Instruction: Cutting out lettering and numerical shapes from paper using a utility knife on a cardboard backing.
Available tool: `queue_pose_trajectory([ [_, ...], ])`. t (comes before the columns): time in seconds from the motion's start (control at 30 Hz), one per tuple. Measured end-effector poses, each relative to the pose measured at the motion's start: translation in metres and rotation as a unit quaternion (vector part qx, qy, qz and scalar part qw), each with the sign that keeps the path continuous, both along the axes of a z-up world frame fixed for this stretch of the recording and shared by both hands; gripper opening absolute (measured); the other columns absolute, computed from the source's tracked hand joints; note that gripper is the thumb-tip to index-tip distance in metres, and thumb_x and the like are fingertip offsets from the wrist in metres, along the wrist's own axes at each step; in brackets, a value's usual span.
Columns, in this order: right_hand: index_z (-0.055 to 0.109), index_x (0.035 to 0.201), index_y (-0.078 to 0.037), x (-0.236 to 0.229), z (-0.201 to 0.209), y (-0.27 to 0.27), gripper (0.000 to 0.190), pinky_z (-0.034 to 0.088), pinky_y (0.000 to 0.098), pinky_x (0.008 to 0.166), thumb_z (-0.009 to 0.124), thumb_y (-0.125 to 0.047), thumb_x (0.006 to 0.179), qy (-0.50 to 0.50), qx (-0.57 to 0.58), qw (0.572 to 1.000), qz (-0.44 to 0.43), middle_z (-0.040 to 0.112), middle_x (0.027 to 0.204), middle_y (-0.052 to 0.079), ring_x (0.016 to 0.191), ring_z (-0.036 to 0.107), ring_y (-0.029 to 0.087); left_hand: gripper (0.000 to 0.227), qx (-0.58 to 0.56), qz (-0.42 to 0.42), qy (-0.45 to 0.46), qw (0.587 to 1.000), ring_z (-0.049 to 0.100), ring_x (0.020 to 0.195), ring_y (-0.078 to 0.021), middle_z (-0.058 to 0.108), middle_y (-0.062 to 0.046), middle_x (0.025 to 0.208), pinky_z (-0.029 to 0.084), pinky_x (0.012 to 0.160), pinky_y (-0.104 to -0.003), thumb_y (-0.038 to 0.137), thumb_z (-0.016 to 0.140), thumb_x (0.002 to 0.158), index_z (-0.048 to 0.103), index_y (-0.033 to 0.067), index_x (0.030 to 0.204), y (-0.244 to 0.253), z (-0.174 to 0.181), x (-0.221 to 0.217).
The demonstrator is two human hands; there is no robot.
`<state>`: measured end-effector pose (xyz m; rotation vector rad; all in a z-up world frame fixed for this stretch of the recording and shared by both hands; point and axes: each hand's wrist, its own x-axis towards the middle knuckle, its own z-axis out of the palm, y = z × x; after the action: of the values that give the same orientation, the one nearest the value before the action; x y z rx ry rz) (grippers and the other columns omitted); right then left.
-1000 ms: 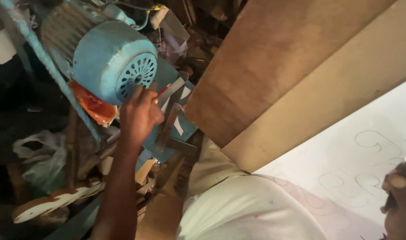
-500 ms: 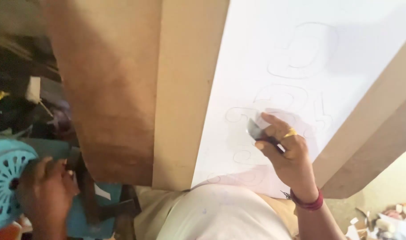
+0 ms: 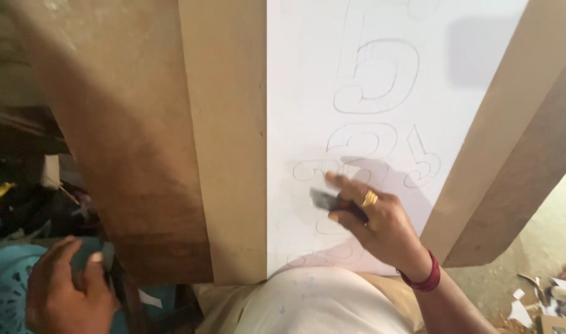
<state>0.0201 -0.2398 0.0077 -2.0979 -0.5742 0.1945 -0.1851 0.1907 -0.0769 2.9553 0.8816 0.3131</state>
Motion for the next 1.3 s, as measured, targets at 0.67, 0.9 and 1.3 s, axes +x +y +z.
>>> queue_pose_trajectory([
  [0.67,0.069,0.116,-0.007,-0.013,0.010,-0.024,0.027,0.060,0.0381,0.070,0.071,-0.006,0.088,-0.089,0.034,0.988,0.119,0.075,0.101,0.012,0.090,0.071,0.026,0.037,-0.464,-0.439,-0.101,0.762,0.067,0.123,-0.0222,0.069,-0.008,0.127,0.057,0.104,-0.037,0.029,0.069,0.095,0.064,0.0054,0.123,-0.192,0.137,0.172],
  [0.9,0.062,0.112,0.010,-0.025,-0.057,-0.129,0.012,0.046,0.0337,0.057,0.064,0.000,0.105,0.045,0.283,0.925,-0.249,0.062,0.086,0.021,0.067,0.057,0.020,0.069,-0.574,-0.247,-0.202,0.754,0.052,0.140,-0.0340,0.047,-0.021,0.154,0.045,0.113,-0.046,0.037,0.065,0.097,0.041,-0.0028,0.149,-0.193,0.106,0.158],
  [1.3,0.056,0.148,0.003,-0.007,-0.021,-0.103,0.045,0.058,0.0474,0.089,0.050,0.004,0.103,0.131,0.623,0.767,-0.075,0.069,0.134,0.020,0.110,0.072,0.033,0.065,-0.590,-0.189,-0.152,0.770,0.072,0.092,-0.0180,0.075,-0.014,0.106,0.061,0.078,-0.036,0.036,0.067,0.091,0.049,0.0031,0.144,-0.205,0.101,0.173],
])
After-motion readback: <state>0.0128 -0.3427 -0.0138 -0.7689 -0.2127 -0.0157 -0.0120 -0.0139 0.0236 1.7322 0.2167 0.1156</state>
